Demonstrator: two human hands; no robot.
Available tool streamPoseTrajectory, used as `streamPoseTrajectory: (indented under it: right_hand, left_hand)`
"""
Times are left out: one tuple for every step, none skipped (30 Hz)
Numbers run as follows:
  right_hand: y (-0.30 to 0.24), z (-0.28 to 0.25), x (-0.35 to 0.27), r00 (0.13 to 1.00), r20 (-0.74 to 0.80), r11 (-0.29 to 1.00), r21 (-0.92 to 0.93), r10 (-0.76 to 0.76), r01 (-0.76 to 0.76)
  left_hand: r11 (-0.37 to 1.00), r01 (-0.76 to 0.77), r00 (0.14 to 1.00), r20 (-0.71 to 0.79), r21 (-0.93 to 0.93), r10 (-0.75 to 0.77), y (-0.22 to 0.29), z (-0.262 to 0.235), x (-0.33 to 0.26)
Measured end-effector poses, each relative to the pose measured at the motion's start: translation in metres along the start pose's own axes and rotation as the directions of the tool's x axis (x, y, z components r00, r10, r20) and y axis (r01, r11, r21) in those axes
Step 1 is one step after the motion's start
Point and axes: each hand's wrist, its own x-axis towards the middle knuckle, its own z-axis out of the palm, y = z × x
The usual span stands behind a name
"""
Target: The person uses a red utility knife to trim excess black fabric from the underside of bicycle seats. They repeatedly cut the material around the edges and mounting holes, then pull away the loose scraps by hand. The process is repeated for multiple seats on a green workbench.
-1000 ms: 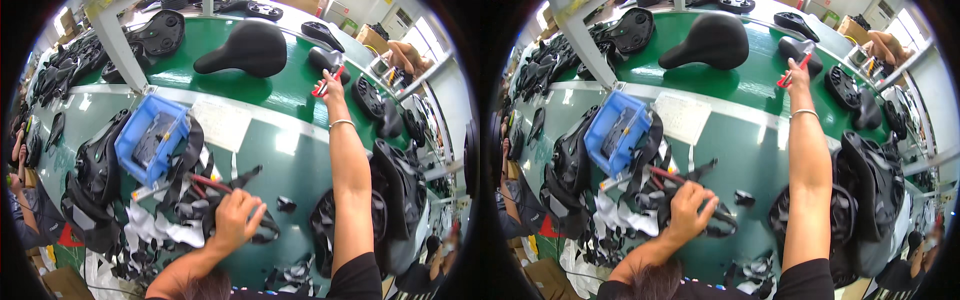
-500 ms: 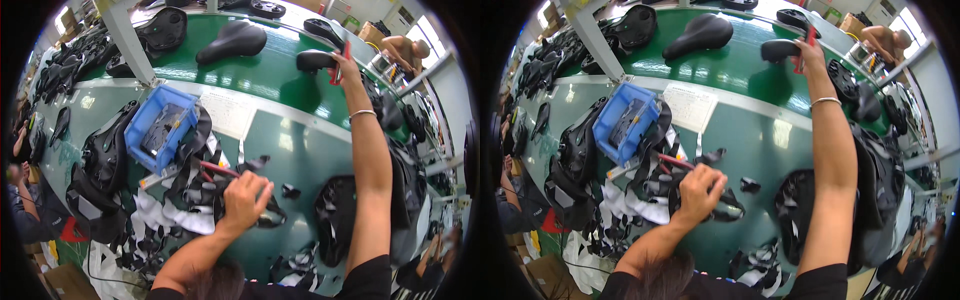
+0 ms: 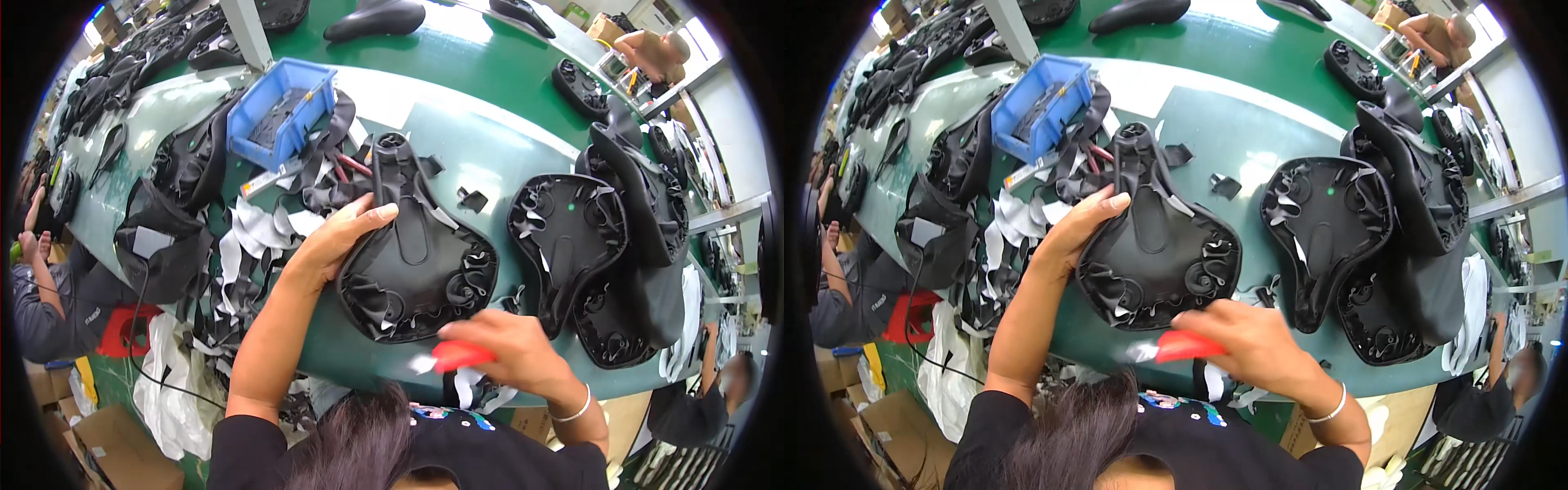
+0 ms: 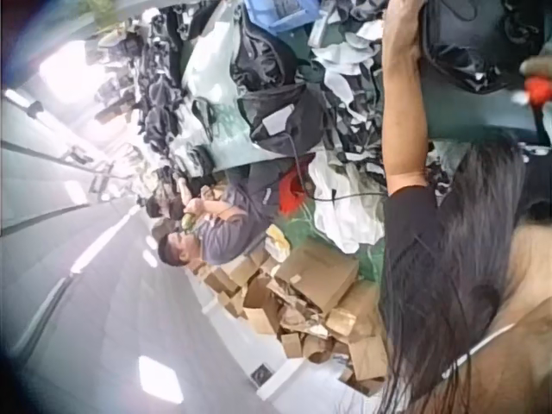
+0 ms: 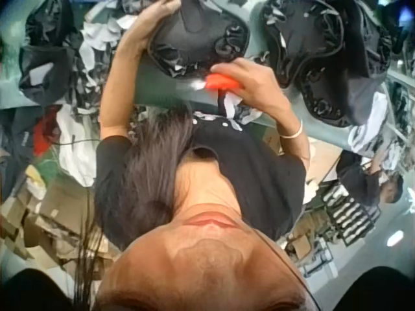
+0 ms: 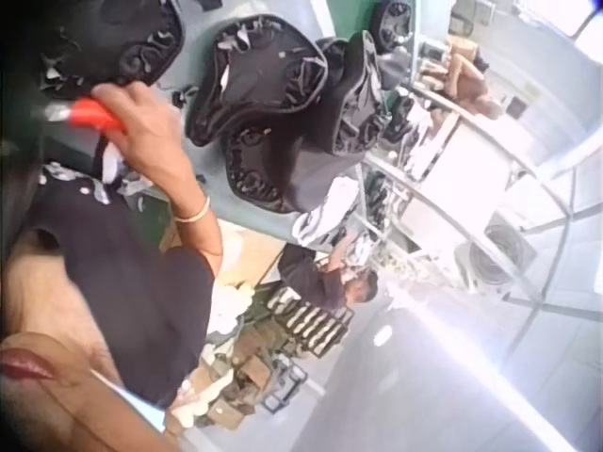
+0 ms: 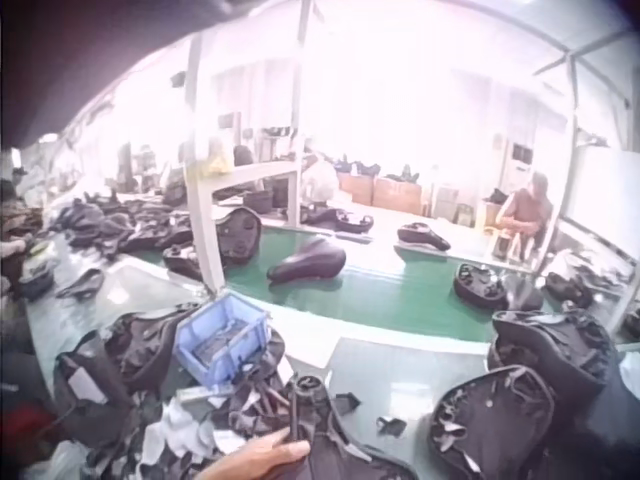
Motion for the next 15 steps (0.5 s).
streamPoseTrajectory:
  right_hand:
    - [0.008,0.006,-0.008,0.978,-0.197,0.976,0.214,0.073,-0.03]
    - [0.007,0.006,-0.017,0.911,-0.35,0.956,0.263,0.219,-0.129]
    - [0.015,0.008,-0.024,0.87,-0.446,0.975,0.167,0.209,-0.149]
    - [0.023,0.009,-0.028,0.823,-0.536,0.982,0.072,0.187,-0.176]
    - [0.025,0.007,-0.03,0.866,-0.484,0.987,-0.022,0.128,-0.158]
    - [0.026,0.003,-0.03,0.903,-0.423,0.985,-0.113,0.072,-0.131]
    - [0.029,0.0,-0.028,0.935,-0.354,0.975,-0.201,0.019,-0.096]
    - [0.037,-0.002,-0.025,0.94,-0.321,0.938,-0.347,-0.111,-0.008]
    - [0.037,-0.008,-0.019,0.946,-0.287,0.896,-0.445,-0.15,0.007]
    - [0.036,-0.014,-0.014,0.951,-0.249,0.843,-0.537,-0.184,0.022]
    - [0.04,-0.02,-0.009,0.969,-0.187,0.835,-0.549,-0.161,0.033]
    - [0.04,-0.017,-0.014,0.981,-0.174,0.859,-0.512,-0.084,-0.017]
    - [0.038,-0.008,-0.024,0.988,-0.157,0.877,-0.476,-0.008,-0.068]
    - [0.037,0.001,-0.033,0.989,-0.134,0.89,-0.441,0.064,-0.117]
    - [0.031,0.018,-0.041,0.978,-0.146,0.903,-0.382,0.151,-0.196]
  left_hand:
    - [0.991,0.011,0.999,-0.044,0.131,-0.006,0.002,-0.003,-0.01]
    - [0.989,0.005,0.998,-0.066,0.15,0.005,0.005,0.0,-0.017]
    - [0.988,0.015,0.996,-0.085,0.151,-0.002,0.006,0.001,-0.021]
    - [0.988,0.026,0.994,-0.106,0.152,-0.01,0.007,0.002,-0.025]
    - [0.98,0.043,0.993,-0.116,0.195,-0.021,0.014,0.008,-0.027]
    - [0.972,0.035,0.996,-0.089,0.232,-0.014,0.014,0.007,-0.022]
    - [0.962,0.06,0.996,-0.078,0.267,-0.04,0.018,0.008,-0.02]
    - [0.949,0.084,0.996,-0.051,0.304,-0.072,0.023,0.014,-0.014]
    - [0.917,0.072,0.997,-0.064,0.393,-0.051,0.027,0.021,-0.013]
    - [0.897,0.066,0.997,-0.075,0.438,-0.037,0.032,0.031,-0.014]
    - [0.884,0.055,0.997,-0.067,0.465,-0.027,0.033,0.028,-0.011]
    - [0.869,0.043,0.998,-0.059,0.492,-0.015,0.035,0.025,-0.01]
    - [0.864,0.016,0.998,-0.056,0.504,0.014,0.033,0.021,-0.012]
    - [0.858,-0.011,0.997,-0.055,0.513,0.045,0.031,0.016,-0.013]
    - [0.854,-0.029,0.995,-0.062,0.519,0.072,0.026,0.012,-0.019]
